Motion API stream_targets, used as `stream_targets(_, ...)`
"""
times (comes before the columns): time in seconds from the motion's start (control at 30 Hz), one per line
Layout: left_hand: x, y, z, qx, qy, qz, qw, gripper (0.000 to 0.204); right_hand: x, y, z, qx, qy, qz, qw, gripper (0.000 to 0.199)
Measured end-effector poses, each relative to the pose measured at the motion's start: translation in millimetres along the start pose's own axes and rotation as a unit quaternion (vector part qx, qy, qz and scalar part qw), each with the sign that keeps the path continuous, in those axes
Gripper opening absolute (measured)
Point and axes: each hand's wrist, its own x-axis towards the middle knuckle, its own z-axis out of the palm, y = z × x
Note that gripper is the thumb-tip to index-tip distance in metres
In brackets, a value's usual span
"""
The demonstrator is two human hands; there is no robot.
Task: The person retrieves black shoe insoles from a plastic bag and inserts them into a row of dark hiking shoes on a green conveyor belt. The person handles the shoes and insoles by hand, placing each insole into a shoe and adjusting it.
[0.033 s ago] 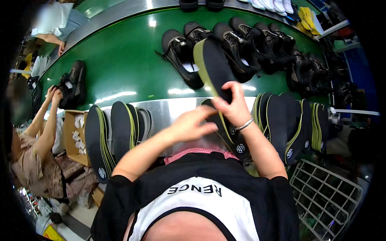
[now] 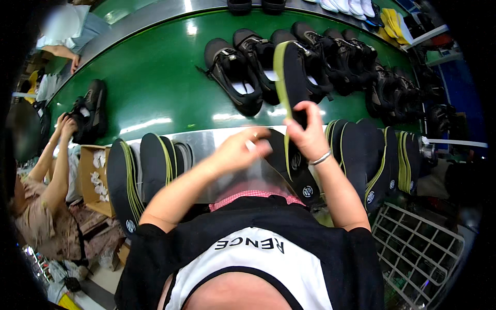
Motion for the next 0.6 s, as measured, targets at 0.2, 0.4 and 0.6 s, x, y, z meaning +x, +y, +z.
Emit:
stream_targets(0.2, 111, -77, -62, 0.257, 0.245, -0.034, 0.934, 0.032, 38, -6, -32, -0.168, -0.012, -0.151, 0.974, 0.020)
stream_targets(0.4, 183, -106, -65, 0.433, 0.081, -0.072, 0.895, 0.023, 51, -17, -24, -0.341, -0.116, -0.184, 0.914, 0.014)
stream_targets(0.6, 219, -161, -121, -0.482, 0.269, -0.087, 0.829, 0.044, 88, -50, -14, -0.453, -0.240, -0.299, 0.805, 0.009)
